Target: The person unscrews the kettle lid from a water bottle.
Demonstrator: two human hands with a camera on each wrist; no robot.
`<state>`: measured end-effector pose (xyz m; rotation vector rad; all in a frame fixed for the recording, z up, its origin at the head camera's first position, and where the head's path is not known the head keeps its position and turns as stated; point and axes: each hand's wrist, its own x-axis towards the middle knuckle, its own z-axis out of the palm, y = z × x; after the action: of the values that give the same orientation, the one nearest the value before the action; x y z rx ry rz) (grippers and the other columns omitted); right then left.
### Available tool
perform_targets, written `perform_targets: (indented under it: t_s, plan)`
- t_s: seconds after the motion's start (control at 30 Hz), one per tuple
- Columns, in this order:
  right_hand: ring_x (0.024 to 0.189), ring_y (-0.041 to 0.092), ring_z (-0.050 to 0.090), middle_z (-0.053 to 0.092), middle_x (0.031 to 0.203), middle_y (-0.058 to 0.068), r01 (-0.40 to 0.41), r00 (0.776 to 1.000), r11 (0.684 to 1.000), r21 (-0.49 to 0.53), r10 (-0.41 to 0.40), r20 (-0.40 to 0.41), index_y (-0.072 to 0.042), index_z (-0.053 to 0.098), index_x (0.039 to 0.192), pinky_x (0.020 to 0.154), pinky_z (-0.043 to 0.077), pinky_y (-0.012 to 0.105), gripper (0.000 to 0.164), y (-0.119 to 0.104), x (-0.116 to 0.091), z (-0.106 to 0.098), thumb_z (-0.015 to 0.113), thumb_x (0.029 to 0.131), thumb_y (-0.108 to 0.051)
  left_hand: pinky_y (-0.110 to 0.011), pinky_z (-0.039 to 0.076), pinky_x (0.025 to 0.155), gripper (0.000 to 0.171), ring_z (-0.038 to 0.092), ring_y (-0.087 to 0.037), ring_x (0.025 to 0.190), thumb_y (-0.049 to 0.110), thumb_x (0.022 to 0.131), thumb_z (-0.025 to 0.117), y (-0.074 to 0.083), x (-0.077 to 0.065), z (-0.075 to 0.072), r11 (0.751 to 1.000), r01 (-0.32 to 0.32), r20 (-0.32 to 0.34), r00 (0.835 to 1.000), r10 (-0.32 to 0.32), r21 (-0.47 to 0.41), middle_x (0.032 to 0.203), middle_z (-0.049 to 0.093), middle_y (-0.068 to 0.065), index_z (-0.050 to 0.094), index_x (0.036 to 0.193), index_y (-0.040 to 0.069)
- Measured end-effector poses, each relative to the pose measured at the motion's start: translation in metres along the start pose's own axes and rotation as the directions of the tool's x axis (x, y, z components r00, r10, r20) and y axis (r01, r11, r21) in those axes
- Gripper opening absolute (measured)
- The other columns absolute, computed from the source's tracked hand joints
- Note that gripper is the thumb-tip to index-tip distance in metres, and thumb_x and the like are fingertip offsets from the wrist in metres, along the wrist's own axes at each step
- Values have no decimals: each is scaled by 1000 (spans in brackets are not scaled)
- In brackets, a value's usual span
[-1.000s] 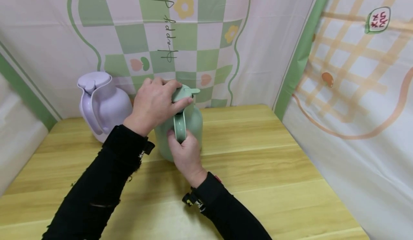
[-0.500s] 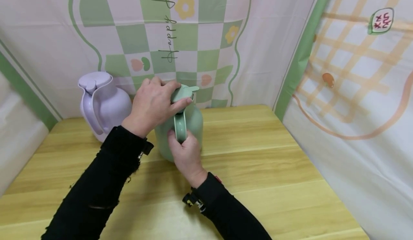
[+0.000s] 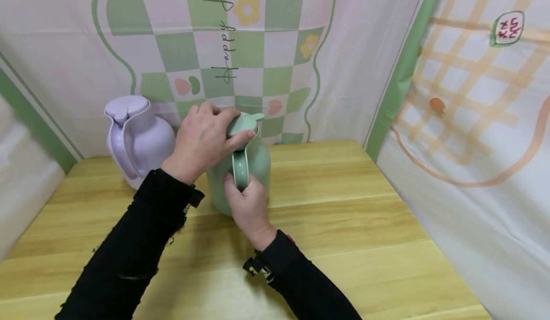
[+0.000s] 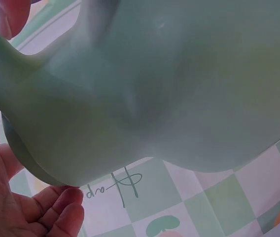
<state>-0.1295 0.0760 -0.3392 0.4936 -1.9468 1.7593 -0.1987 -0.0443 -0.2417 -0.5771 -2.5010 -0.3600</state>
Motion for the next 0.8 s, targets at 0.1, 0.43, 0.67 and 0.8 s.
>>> perform_targets:
  t_s: [0.1,0.43,0.67,0.8]
  plan:
    - [46,15,22,22,53,-6,-6,1000,1000,9,6,8,-13,28,62,49,23,27,45,1,0,0,57,96,-16,-52,45,88,74,53,-42,107,70,89,47,-3,0,1,999,-30,-4,1000,30,-36,127,56,-25,61,132,12]
    - [48,13,23,23,55,-6,6,1000,999,-31,-7,-21,-14,28,60,48,24,27,45,0,2,3,58,94,-15,-52,33,110,59,39,-36,136,49,101,35,-10,2,-5,981,-108,140,982,131,-160,150,41,-21,49,145,12]
    - [48,13,24,24,55,-6,6,1000,999,-37,-7,-21,-14,29,61,48,24,27,44,0,1,3,58,93,-14,-47,34,110,55,43,-32,133,45,101,34,-9,2,-5,983,-105,155,980,127,-149,146,47,-17,52,143,13]
    - [47,14,24,24,54,-6,11,1000,1000,-28,-11,-17,-13,29,61,48,24,27,44,1,1,3,58,94,-13,-48,40,104,54,52,-33,123,46,101,40,-10,2,-3,979,-150,81,983,162,-141,138,55,-18,57,138,10]
